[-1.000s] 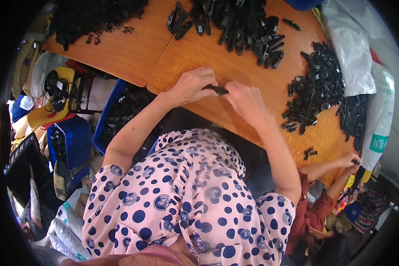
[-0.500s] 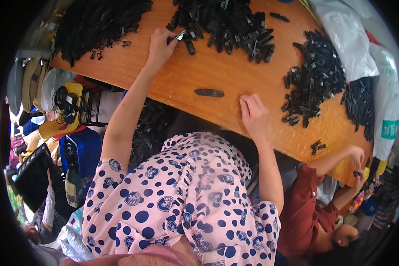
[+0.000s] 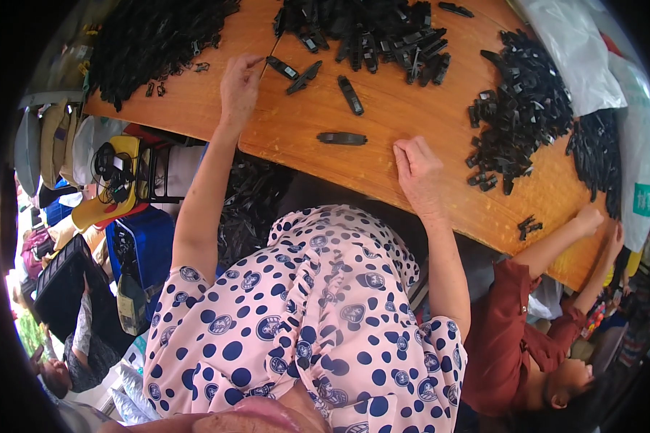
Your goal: The person sorts and organizes small black plastic components by hand, moving them from a wooden table into a blue bin.
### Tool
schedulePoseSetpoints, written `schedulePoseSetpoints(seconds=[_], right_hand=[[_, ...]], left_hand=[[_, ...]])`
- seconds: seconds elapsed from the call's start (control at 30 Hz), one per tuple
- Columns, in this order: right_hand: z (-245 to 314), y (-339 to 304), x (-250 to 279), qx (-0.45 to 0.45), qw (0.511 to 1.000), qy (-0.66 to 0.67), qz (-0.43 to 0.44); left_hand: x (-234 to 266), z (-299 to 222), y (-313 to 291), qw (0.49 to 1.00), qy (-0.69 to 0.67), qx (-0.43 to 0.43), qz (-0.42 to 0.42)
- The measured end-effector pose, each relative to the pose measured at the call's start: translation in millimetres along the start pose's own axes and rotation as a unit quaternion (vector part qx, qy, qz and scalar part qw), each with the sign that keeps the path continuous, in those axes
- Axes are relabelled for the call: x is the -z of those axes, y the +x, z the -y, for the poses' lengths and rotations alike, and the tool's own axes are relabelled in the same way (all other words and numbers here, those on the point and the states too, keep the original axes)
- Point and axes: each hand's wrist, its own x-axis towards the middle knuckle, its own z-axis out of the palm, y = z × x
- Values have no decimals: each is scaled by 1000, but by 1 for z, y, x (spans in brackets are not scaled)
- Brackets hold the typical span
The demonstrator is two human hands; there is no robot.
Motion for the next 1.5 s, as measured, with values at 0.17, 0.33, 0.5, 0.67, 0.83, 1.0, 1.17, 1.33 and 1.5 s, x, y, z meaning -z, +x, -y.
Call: schedulePoseSetpoints(seconds=[0.17,0.33,0.5,0.67,0.83,1.0,1.17,1.33,1.5], right_hand=[[-3,0,-2,4,1000,-6,3],[-4,0,-2,10,1000,-27,5],[-5,-2,-2,-4,1000,-20,8],[-7,-2,-1,8,1000,-30,3],[-5,0,-2,17,1000,-25,-2],[0,5,-2,-4,1000,-19,0],[13,44,-13,5,1000,-8,24],[2,70,-45,31,990,-131,47],[-13,80,-50,65,984,-167,13]], left_hand=[[0,13,15,979,125,-145,71],[5,20,19,974,130,-105,151],[16,7,5,964,115,-126,204],[22,-31,-22,961,149,-36,231],[14,-39,-30,972,34,18,233],[11,-43,-6,929,204,-230,206],[-11,-34,17,868,238,-382,210],[-21,-54,16,883,126,-285,352],[-47,-82,-15,902,114,-285,302]])
